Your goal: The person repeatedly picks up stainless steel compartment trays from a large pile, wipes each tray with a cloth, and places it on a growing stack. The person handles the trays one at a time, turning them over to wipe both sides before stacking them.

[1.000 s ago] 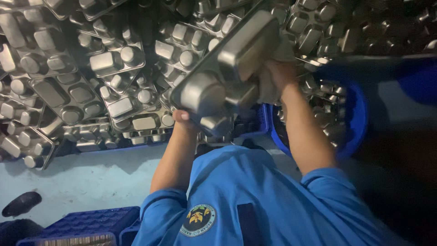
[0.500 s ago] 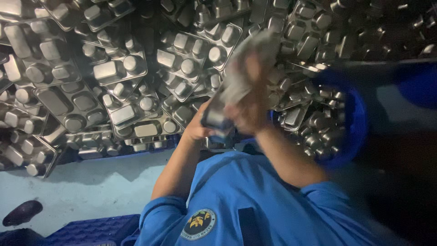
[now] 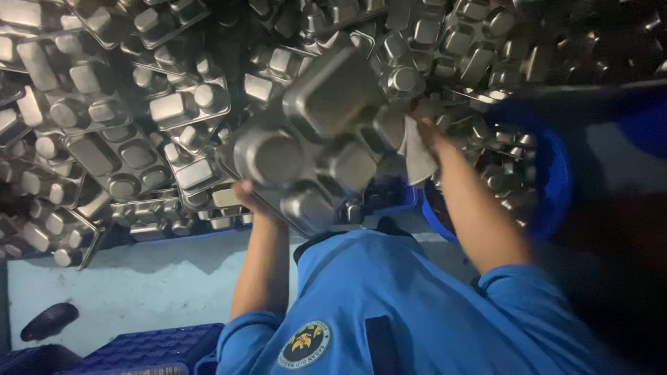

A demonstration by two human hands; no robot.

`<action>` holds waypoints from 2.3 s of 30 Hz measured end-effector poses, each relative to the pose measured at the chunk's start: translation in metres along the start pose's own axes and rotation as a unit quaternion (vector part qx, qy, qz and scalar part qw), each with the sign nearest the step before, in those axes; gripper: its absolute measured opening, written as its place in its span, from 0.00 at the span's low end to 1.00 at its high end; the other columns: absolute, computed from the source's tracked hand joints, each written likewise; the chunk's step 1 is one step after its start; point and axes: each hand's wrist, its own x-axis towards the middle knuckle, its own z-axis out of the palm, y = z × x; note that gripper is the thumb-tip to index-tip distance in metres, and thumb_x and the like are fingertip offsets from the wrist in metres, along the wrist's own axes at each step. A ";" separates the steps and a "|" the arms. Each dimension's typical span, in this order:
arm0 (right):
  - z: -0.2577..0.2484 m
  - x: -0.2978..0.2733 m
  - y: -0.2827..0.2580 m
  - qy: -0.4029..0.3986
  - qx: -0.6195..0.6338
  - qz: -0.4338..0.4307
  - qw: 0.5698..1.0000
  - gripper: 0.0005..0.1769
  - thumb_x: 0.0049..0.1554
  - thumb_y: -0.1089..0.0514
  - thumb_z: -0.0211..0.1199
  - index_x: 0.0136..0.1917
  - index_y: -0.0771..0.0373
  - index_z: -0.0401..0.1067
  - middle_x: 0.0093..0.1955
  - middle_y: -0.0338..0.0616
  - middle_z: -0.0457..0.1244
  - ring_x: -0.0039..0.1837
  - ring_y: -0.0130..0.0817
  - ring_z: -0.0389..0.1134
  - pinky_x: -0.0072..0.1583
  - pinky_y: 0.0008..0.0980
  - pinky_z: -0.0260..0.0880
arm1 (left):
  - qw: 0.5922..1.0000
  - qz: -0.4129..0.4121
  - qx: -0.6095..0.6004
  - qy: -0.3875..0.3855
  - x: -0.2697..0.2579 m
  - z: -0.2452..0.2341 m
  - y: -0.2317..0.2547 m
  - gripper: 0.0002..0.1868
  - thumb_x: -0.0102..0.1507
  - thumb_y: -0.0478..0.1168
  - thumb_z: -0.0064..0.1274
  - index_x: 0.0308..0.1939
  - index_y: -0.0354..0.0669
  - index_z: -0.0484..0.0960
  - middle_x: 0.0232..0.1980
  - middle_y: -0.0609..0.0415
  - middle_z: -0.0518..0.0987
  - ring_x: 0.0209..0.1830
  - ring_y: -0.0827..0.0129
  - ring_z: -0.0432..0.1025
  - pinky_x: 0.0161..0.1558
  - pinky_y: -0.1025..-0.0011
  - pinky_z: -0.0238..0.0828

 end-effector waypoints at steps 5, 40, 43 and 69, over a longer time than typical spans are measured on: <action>0.065 -0.112 0.036 0.059 0.001 -0.016 0.998 0.31 0.71 0.36 0.54 0.73 0.62 0.65 0.71 0.51 0.61 0.72 0.42 0.63 0.72 0.46 0.64 | 0.992 -0.078 -0.030 0.091 0.031 -0.005 -0.062 0.60 0.47 0.59 0.67 0.76 0.35 0.62 0.72 0.40 0.66 0.74 0.48 0.62 0.75 0.48 0.57; 0.000 -0.062 -0.076 0.057 -0.371 -0.209 0.903 0.34 0.64 0.65 0.65 0.78 0.63 0.53 0.78 0.51 0.49 0.77 0.53 0.60 0.75 0.47 0.64 | 0.980 -0.014 -0.139 0.142 0.027 0.032 -0.061 0.35 0.56 0.48 0.51 0.66 0.36 0.71 0.60 0.43 0.77 0.59 0.50 0.74 0.60 0.53 0.72; 0.023 -0.062 -0.087 0.011 -0.492 -0.162 0.855 0.29 0.61 0.65 0.65 0.73 0.63 0.61 0.74 0.58 0.53 0.72 0.57 0.64 0.64 0.44 0.71 | 0.988 -0.031 -0.121 0.088 0.021 0.034 -0.064 0.37 0.54 0.45 0.52 0.67 0.34 0.70 0.61 0.43 0.77 0.62 0.51 0.73 0.64 0.55 0.72; 0.019 -0.040 -0.003 -0.056 -0.487 -0.214 0.845 0.05 0.59 0.70 0.60 0.46 0.66 0.75 0.45 0.54 0.67 0.50 0.52 0.69 0.52 0.49 0.68 | 0.972 -0.056 -0.033 0.226 0.006 -0.056 -0.129 0.29 0.58 0.46 0.53 0.58 0.31 0.75 0.55 0.41 0.78 0.57 0.50 0.74 0.60 0.51 0.70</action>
